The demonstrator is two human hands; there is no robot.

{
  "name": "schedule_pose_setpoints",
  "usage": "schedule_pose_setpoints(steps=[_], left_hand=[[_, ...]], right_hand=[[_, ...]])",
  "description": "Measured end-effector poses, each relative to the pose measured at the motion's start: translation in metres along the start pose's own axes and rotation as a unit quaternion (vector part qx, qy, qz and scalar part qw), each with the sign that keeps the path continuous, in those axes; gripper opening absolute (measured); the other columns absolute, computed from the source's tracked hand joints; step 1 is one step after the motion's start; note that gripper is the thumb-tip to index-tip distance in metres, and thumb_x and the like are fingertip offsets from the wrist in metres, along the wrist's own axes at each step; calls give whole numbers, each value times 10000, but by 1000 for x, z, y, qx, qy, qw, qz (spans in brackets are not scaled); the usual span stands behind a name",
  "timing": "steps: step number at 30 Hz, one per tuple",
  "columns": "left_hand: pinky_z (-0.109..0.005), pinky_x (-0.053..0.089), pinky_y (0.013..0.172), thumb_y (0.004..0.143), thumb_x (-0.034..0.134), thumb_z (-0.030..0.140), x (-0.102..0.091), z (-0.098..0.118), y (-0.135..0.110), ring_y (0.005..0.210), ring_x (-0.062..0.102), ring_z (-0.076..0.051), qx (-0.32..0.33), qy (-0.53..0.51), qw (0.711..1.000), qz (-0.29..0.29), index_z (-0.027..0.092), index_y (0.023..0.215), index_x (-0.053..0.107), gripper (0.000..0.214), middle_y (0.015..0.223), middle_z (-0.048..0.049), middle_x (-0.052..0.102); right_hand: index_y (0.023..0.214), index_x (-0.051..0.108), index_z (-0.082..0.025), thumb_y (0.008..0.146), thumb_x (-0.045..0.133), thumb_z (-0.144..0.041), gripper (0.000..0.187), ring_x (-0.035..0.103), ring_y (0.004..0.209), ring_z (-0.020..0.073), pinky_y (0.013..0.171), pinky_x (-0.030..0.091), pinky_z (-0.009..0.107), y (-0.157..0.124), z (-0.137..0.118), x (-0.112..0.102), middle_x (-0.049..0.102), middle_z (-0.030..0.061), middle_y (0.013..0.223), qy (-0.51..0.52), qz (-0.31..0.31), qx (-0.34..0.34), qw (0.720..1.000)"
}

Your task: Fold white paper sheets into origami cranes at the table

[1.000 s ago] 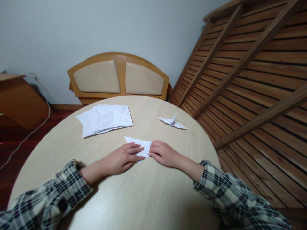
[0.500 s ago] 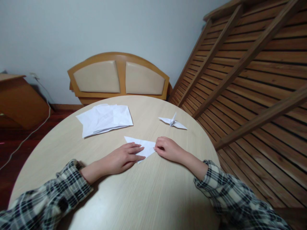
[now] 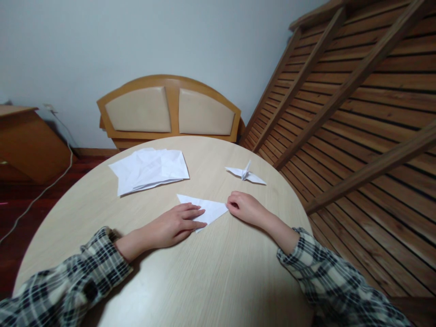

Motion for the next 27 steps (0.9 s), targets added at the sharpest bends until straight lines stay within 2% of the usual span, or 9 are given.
schedule_pose_setpoints(steps=[6,12,17,22,27], left_hand=[[-504,399,1114,963,517,242,1,2,1,1317,498,-288,6,2,1000,5,265,1276,644,339,1395,-87,587],[-494,374,1129,950,536,215,1,8,2,1267,551,-253,49,-10,999,10,283,1222,674,312,1306,-68,655],[-470,398,1107,949,539,215,-2,10,2,1247,562,-250,62,1,998,21,272,1212,675,301,1266,-74,678],[-479,402,1095,957,531,211,-5,12,1,1226,565,-253,68,31,997,35,262,1191,675,280,1253,-73,681],[-484,386,1102,967,530,208,-8,10,2,1240,544,-250,58,72,994,52,255,1141,683,237,1237,-54,686]], right_hand=[[848,681,-164,897,586,-173,108,567,804,175,737,415,301,8,-7,4,617,49,817,47,20,2,999],[850,665,-166,901,630,-256,110,550,774,157,710,421,285,7,-18,21,590,36,818,106,17,25,994],[825,610,-170,845,673,-218,82,542,810,159,733,440,287,6,-17,24,559,36,879,164,40,47,985],[800,578,-179,829,656,-227,97,518,738,143,670,415,267,6,-18,22,565,2,794,268,29,66,961],[814,538,-188,816,659,-302,166,494,640,120,575,376,243,5,-16,29,538,-27,712,387,4,106,916]])
Point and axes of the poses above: each hand's wrist, its own y-axis towards the middle knuckle, its own x-axis out of the palm, z = x × y, the point moved 6 cm from there along y, towards the middle knuckle
